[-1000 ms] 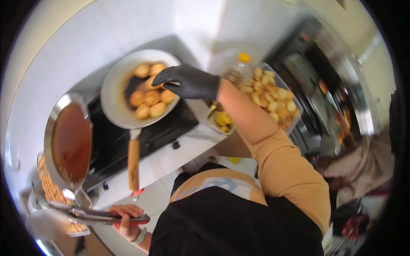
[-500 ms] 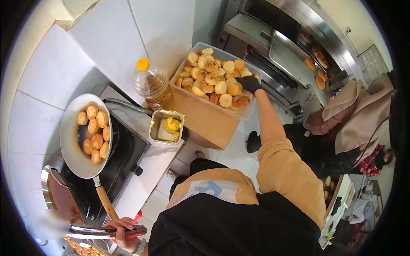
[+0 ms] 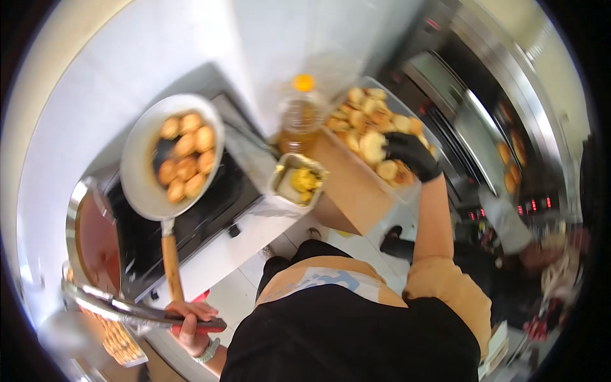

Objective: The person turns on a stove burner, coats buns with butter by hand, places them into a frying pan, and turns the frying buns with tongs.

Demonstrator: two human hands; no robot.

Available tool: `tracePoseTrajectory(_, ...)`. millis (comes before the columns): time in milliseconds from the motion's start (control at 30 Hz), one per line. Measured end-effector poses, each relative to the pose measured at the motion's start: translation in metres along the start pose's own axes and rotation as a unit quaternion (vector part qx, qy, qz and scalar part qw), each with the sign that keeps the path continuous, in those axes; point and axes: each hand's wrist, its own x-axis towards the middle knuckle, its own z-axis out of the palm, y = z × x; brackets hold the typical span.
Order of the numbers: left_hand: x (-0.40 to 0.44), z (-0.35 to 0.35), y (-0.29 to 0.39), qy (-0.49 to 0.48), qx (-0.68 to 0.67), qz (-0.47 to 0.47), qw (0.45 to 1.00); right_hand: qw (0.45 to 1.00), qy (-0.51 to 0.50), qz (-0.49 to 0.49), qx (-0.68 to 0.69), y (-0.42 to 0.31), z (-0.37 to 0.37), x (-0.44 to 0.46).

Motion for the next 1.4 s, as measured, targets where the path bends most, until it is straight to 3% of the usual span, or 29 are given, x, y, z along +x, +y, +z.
tracePoseTrajectory(33,-0.002,-0.005,0.002,0.003,-0.008,0.004,1.000,0.992,0.000,0.121,0.037,-0.037,0.054,0.009)
tracePoseTrajectory(67,-0.005,-0.010,0.005,0.005,-0.017,0.008,1.000,0.985,-0.097,0.141,0.019,-0.055,0.094,0.023)
tracePoseTrajectory(100,-0.009,-0.017,0.008,0.013,-0.019,0.015,1.000,0.975,-0.172,0.068,-0.127,-0.065,0.126,0.038)
tracePoseTrajectory(200,-0.024,-0.042,0.014,0.042,-0.031,0.037,0.998,0.949,-0.268,-0.003,-0.168,-0.102,0.224,0.086)
tracePoseTrajectory(300,-0.036,-0.059,0.023,0.101,-0.005,0.049,0.994,0.935,-0.252,-0.139,-0.207,-0.114,0.313,0.160)
tracePoseTrajectory(500,-0.070,-0.102,0.025,0.192,-0.035,0.084,0.977,0.801,-0.176,-0.291,-0.493,-0.045,0.462,0.301)
tracePoseTrajectory(567,-0.080,-0.111,0.026,0.228,-0.038,0.090,0.969,0.755,-0.138,-0.379,-0.518,-0.009,0.482,0.329)
tracePoseTrajectory(700,-0.090,-0.120,0.027,0.313,-0.008,0.102,0.944,0.752,-0.293,-0.347,-0.478,0.003,0.486,0.332)
tracePoseTrajectory(833,-0.091,-0.128,0.022,0.327,-0.020,0.108,0.939,0.675,-0.328,-0.302,-0.588,-0.010,0.477,0.337)
tracePoseTrajectory(933,-0.087,-0.128,0.022,0.304,-0.039,0.108,0.946,0.721,-0.258,-0.314,-0.562,0.000,0.478,0.353)
tracePoseTrajectory(967,-0.089,-0.133,0.021,0.285,-0.047,0.103,0.952,0.709,-0.250,-0.327,-0.573,0.004,0.485,0.355)
tracePoseTrajectory(1067,-0.087,-0.136,0.020,0.259,-0.059,0.099,0.959,0.803,-0.295,-0.326,-0.403,0.007,0.502,0.313)
tracePoseTrajectory(1167,-0.081,-0.134,0.021,0.274,-0.039,0.095,0.956,0.686,-0.414,-0.333,-0.497,0.008,0.498,0.295)
tracePoseTrajectory(1267,-0.078,-0.136,0.019,0.249,-0.040,0.090,0.963,0.719,-0.305,-0.347,-0.519,0.019,0.484,0.338)
tracePoseTrajectory(1300,-0.078,-0.137,0.019,0.233,-0.046,0.088,0.967,0.731,-0.333,-0.275,-0.529,0.000,0.478,0.345)
tracePoseTrajectory(1333,-0.077,-0.135,0.019,0.229,-0.045,0.086,0.969,0.718,-0.361,-0.297,-0.515,-0.011,0.471,0.353)
tracePoseTrajectory(1400,-0.077,-0.133,0.022,0.222,-0.038,0.082,0.971,0.708,-0.306,-0.242,-0.588,-0.021,0.466,0.349)
